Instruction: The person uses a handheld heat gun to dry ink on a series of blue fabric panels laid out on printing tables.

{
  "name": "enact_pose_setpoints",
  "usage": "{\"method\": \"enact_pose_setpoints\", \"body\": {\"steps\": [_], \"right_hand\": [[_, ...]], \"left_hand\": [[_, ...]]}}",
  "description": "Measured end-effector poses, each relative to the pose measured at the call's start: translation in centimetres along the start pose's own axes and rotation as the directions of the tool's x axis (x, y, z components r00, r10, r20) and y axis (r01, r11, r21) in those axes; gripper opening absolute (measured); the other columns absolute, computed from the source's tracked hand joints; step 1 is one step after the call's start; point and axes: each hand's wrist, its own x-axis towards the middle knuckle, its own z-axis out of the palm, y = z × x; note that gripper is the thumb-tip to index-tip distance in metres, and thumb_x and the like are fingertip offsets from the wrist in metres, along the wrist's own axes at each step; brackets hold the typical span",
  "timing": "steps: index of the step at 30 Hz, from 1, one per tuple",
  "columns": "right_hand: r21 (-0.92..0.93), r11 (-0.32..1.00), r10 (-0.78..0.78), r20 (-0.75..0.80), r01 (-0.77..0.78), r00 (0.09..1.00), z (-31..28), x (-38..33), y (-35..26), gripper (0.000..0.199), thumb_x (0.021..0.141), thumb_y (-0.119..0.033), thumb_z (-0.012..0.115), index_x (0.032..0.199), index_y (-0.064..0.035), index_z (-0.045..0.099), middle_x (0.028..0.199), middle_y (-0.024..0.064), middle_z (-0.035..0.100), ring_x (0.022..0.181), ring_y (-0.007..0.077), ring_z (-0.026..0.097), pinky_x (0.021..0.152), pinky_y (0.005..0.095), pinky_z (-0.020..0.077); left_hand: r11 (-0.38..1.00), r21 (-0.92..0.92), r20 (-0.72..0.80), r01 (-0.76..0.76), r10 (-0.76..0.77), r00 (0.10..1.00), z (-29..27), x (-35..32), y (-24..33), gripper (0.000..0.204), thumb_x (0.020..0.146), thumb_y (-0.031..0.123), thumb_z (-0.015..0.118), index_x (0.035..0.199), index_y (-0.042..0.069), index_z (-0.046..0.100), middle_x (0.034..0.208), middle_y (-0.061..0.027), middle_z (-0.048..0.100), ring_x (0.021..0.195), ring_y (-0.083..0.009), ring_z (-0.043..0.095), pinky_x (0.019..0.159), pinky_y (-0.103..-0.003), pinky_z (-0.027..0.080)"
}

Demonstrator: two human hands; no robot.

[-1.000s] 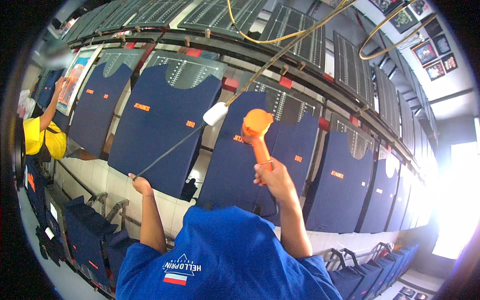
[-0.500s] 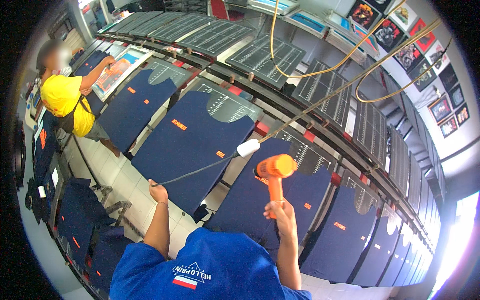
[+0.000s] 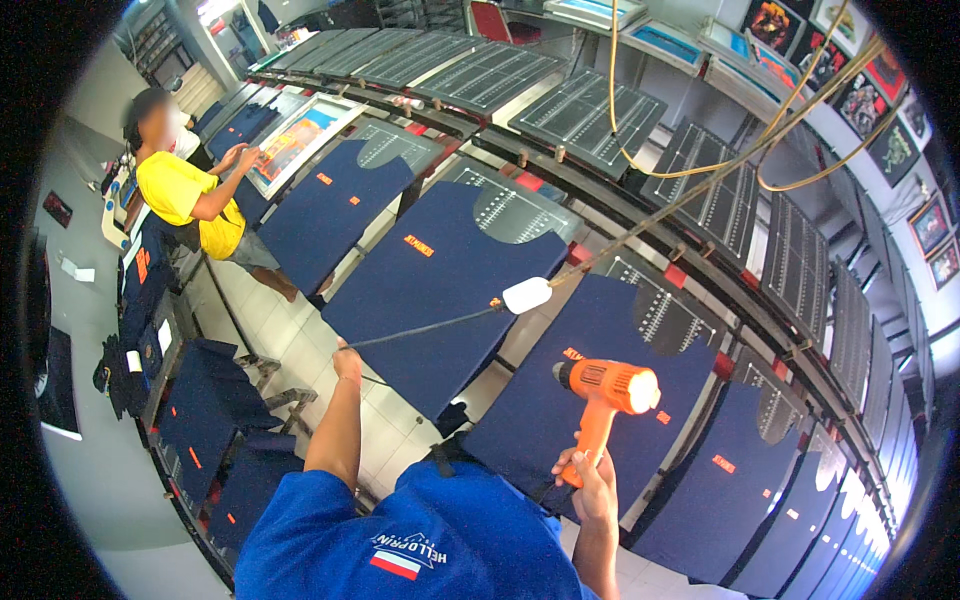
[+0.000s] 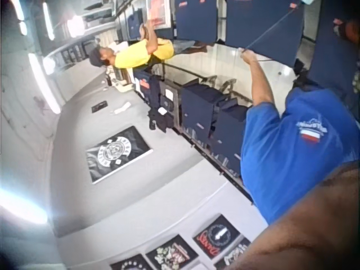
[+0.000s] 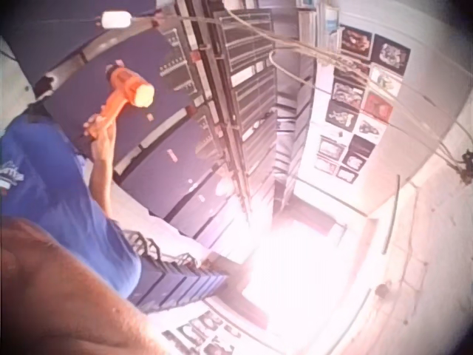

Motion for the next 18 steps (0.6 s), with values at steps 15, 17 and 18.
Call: {"method": "enact_pose_setpoints", "body": {"steps": [15,17,18], "right_hand": [[-0.175,0.971,0.184,0.108,-0.164,0.977,24.5,12.7,6.1,0.05,0.095,-0.034,0.065,0.126,0.0026,0.05,0.077,0.0042,0.058,0.067,0.0146,0.06,0.06,0.0287,0.0477],[-0.167,0.969,0.208,0.141,-0.184,0.968,27.9,14.8,6.3,0.052,0.095,-0.036,0.064,0.126,0.0025,0.049,0.078,0.004,0.059,0.068,0.0135,0.06,0.059,0.0282,0.0475],[-0.196,0.966,0.195,0.129,-0.168,0.972,29.3,15.8,6.4,0.052,0.095,-0.036,0.065,0.126,0.0026,0.049,0.078,0.004,0.059,0.067,0.0134,0.06,0.059,0.028,0.0475]], "left_hand": [[0.933,-0.318,-0.161,0.167,-0.226,0.961,-0.6,30.8,16.7,0.08,0.102,0.055,0.038,0.122,-0.022,0.047,0.126,-0.0395,0.056,0.114,-0.0536,0.058,0.098,-0.057,0.046],[0.865,-0.364,-0.149,0.346,-0.421,0.895,-0.6,34.4,18.8,0.072,0.104,0.048,0.039,0.133,-0.018,0.036,0.133,-0.0397,0.049,0.121,-0.0584,0.051,0.104,-0.061,0.041],[0.892,-0.319,-0.189,0.32,-0.391,0.901,0.1,34.0,20.0,0.068,0.104,0.047,0.035,0.131,-0.015,0.038,0.131,-0.0364,0.052,0.12,-0.0547,0.052,0.103,-0.061,0.041]]}}
